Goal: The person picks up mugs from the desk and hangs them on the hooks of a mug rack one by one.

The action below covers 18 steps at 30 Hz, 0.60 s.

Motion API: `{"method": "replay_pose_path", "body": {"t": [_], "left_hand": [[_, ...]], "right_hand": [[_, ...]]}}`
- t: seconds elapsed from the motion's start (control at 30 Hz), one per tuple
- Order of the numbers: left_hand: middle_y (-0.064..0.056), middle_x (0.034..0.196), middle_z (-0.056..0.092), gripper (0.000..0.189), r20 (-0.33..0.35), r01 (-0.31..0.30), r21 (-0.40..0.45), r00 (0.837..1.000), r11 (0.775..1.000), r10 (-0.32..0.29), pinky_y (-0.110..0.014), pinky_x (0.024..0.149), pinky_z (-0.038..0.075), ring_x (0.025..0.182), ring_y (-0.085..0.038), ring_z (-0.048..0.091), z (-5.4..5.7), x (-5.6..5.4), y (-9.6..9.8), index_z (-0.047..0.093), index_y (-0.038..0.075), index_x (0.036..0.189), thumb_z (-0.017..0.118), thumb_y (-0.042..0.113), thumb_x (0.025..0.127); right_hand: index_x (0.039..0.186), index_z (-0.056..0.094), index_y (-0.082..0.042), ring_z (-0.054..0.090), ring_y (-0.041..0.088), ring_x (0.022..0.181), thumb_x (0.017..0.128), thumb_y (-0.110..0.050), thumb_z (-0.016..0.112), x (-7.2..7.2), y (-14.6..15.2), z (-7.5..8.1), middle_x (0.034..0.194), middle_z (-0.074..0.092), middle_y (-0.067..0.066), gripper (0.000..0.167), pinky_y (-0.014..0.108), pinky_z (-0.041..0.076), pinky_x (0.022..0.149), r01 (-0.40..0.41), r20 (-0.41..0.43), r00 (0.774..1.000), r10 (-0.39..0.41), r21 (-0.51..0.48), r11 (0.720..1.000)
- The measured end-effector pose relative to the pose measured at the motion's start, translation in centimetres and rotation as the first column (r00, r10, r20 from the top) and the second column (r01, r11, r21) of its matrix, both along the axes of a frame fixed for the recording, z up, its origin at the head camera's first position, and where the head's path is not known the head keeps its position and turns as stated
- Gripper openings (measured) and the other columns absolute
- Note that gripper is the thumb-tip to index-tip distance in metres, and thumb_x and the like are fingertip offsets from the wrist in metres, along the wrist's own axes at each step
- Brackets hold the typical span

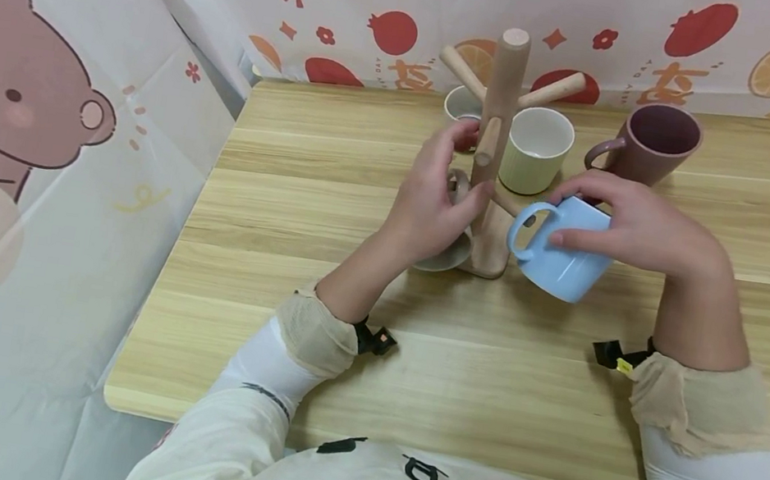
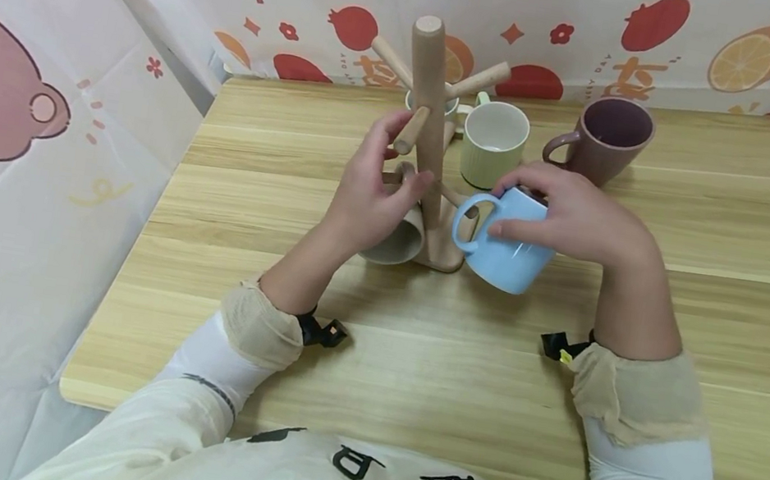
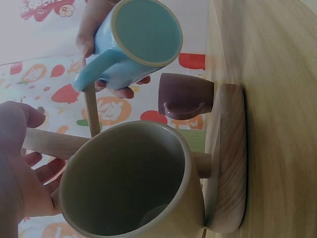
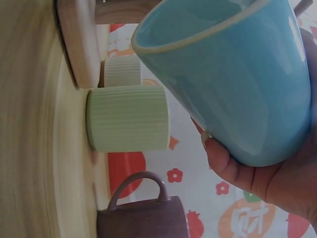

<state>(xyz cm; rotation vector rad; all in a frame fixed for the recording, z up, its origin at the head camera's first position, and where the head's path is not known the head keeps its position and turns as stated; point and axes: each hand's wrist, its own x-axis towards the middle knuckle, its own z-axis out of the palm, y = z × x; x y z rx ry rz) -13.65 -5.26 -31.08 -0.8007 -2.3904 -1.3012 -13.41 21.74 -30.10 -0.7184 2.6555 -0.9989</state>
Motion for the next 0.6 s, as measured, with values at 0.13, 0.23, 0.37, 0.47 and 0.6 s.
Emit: {"method": "replay_pose_path", "body": {"t": [0.13,0.23,0.37,0.47,0.6], "left_hand": [[-0.014,0.129,0.057,0.060,-0.010,-0.019,-0.082,1.000,0.996,0.018,-0.027,0.106,0.036,0.122,-0.023,0.050,0.0,0.0,0.0,0.039,0.000,0.142,0.065,0.015,0.091],[-0.013,0.129,0.057,0.060,-0.008,-0.030,-0.131,1.000,0.991,0.029,-0.028,0.102,0.040,0.120,-0.025,0.051,0.0,0.0,0.1,0.038,0.001,0.143,0.064,0.018,0.092],[-0.013,0.127,0.058,0.062,-0.013,-0.042,-0.168,0.999,0.985,0.041,-0.031,0.098,0.043,0.118,-0.025,0.054,0.0,0.0,0.1,0.038,0.001,0.144,0.064,0.020,0.092],[-0.012,0.126,0.058,0.062,-0.019,-0.052,-0.185,0.999,0.981,0.049,-0.031,0.096,0.043,0.116,-0.025,0.054,-0.2,-0.1,0.1,0.037,0.001,0.145,0.064,0.021,0.092],[-0.011,0.126,0.059,0.063,-0.024,-0.057,-0.199,0.998,0.978,0.053,-0.031,0.096,0.044,0.115,-0.023,0.055,-0.4,-0.1,0.1,0.037,0.001,0.145,0.063,0.021,0.092]], "right_hand": [[0.118,0.063,-0.027,0.051,0.011,0.097,0.084,-0.036,0.077,-0.3,-0.3,-0.4,0.113,0.060,-0.006,0.038,0.028,0.047,0.076,-0.013,0.030,0.999,0.013,0.006,1.000],[0.119,0.062,-0.027,0.051,0.010,0.098,0.084,-0.036,0.078,-0.5,-0.4,-0.7,0.113,0.060,-0.007,0.039,0.027,0.047,0.077,-0.022,0.043,0.999,0.023,-0.010,1.000],[0.119,0.062,-0.026,0.050,0.007,0.099,0.083,-0.036,0.078,-0.7,-0.7,-1.1,0.115,0.059,-0.009,0.040,0.024,0.044,0.079,-0.041,0.043,0.998,0.042,-0.031,0.999],[0.120,0.061,-0.025,0.049,0.006,0.101,0.082,-0.036,0.080,-1.0,-0.8,-1.5,0.116,0.058,-0.010,0.043,0.023,0.042,0.081,-0.059,0.034,0.998,0.060,-0.036,0.998],[0.122,0.060,-0.025,0.048,0.005,0.103,0.081,-0.038,0.080,-1.4,-1.1,-2.0,0.117,0.059,-0.010,0.048,0.024,0.041,0.083,-0.070,0.029,0.997,0.072,-0.036,0.997]]}}
